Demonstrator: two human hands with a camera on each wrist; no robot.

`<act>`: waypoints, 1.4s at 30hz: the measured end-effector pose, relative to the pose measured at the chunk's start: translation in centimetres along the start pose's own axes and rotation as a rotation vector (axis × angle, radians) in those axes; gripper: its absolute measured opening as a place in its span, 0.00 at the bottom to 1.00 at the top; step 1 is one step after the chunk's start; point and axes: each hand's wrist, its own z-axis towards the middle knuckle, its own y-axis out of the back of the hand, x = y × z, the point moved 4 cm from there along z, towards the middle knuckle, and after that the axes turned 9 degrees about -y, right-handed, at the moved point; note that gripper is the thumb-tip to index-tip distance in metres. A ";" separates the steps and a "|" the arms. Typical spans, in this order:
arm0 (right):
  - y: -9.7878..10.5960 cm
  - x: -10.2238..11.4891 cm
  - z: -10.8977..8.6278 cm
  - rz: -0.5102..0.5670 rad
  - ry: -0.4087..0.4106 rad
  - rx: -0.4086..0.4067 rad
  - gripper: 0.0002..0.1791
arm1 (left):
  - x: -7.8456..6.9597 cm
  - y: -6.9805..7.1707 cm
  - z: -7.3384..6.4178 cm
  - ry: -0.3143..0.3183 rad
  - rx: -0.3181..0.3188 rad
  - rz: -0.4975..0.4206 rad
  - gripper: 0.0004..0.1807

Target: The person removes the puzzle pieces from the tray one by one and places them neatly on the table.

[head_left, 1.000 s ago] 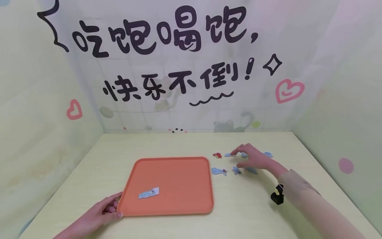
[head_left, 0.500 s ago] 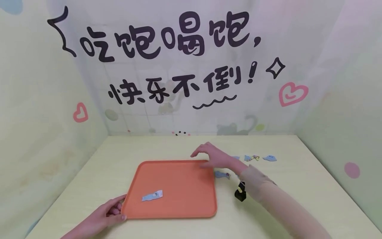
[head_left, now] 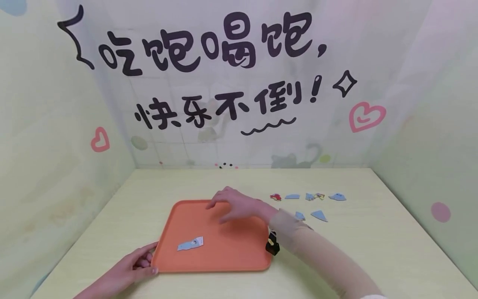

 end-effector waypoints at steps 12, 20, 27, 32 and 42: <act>-4.0 2.4 2.1 0.078 -0.007 0.210 0.27 | 0.3 0.0 0.2 0.018 0.017 0.001 0.45; -5.4 3.6 3.1 -0.034 -0.009 0.289 0.24 | 0.6 0.0 0.4 0.044 0.022 0.027 0.46; -5.6 4.3 2.8 -0.003 -0.013 0.297 0.14 | 0.6 0.1 0.5 0.040 0.023 0.043 0.47; -5.7 4.5 2.6 0.011 -0.006 0.296 0.13 | 0.5 0.2 0.6 0.010 0.037 0.036 0.46; -5.3 4.0 2.1 -0.014 -0.016 0.266 0.14 | 0.4 0.2 0.7 -0.009 0.034 0.053 0.45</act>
